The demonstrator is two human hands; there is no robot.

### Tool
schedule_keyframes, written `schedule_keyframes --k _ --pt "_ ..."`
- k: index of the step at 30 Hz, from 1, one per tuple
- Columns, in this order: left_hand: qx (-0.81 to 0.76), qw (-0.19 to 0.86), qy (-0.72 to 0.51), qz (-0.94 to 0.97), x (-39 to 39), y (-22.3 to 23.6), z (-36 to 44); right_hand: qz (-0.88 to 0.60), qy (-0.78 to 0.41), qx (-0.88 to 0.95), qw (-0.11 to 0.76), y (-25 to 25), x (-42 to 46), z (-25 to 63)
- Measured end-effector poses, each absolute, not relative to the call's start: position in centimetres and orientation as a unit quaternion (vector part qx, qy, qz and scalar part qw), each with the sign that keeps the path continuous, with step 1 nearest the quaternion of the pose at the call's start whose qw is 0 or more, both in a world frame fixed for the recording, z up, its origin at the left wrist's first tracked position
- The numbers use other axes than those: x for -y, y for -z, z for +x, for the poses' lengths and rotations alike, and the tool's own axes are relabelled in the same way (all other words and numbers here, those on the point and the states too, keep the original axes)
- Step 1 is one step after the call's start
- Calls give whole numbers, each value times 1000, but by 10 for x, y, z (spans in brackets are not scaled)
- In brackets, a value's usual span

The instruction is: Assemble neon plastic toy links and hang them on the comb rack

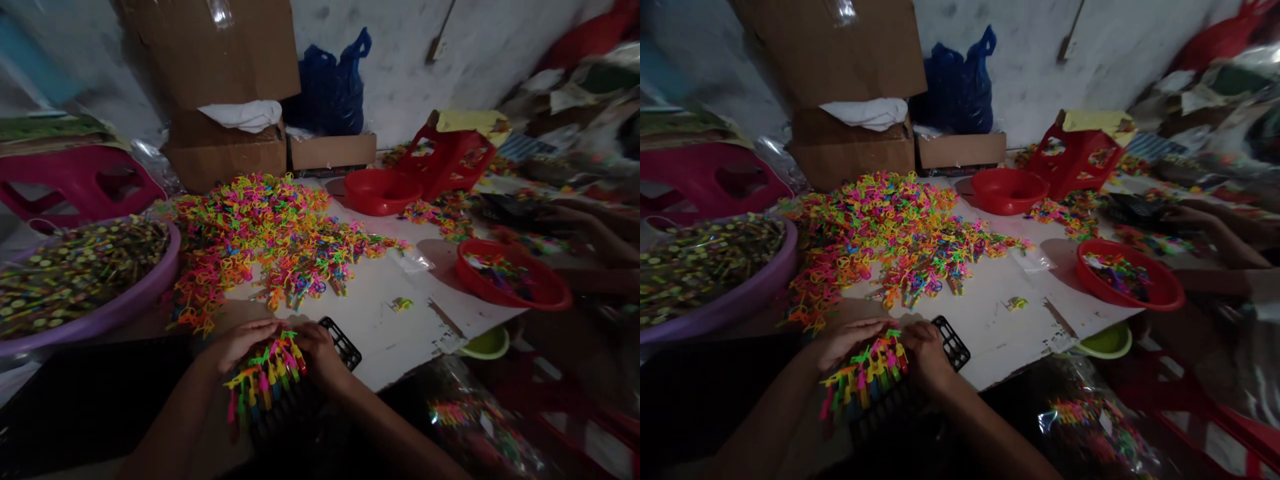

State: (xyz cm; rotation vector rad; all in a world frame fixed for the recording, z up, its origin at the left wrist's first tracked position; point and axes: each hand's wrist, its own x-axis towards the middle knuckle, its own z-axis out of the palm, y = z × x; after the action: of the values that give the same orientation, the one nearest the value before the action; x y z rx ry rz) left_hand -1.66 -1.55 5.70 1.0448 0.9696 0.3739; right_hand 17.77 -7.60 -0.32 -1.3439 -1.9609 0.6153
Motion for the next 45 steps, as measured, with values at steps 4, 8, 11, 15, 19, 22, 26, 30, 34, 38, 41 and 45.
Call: schedule_keyframes --k 4,8,11,15,19,22,26,30,34,38,41,45 --pt "-475 429 -232 732 30 -77 -14 -613 -222 641 406 -10 44 228" --pt "-317 78 -223 919 65 -80 -4 -758 -165 468 423 -19 3 271" --pt "-260 -27 -181 948 76 -67 -1 -760 -208 439 433 -22 -8 279" --pt "-273 -49 -184 943 75 -53 -5 -654 -324 440 523 -24 15 258" --pt "-297 -29 -186 936 79 -51 -7 -491 -484 421 589 -18 49 214" --pt "-296 -4 -190 936 81 -52 -6 -496 -499 421 572 -11 63 192" --pt "-294 16 -216 931 80 -53 -5 -514 -479 484 522 -6 69 184" --pt "-301 17 -215 929 79 -51 -5 -490 -426 628 429 -4 73 184" --pt "-305 10 -217 927 81 -51 -5 -484 -295 723 395 -1 70 184" --pt "-313 3 -174 934 84 -51 -6 -472 -223 782 341 5 60 183" --pt "-332 -25 -170 927 84 -49 -7 -490 -174 810 270 5 58 179" --pt "-318 -90 -146 932 79 -47 -5 -486 -204 810 257 -2 55 186"
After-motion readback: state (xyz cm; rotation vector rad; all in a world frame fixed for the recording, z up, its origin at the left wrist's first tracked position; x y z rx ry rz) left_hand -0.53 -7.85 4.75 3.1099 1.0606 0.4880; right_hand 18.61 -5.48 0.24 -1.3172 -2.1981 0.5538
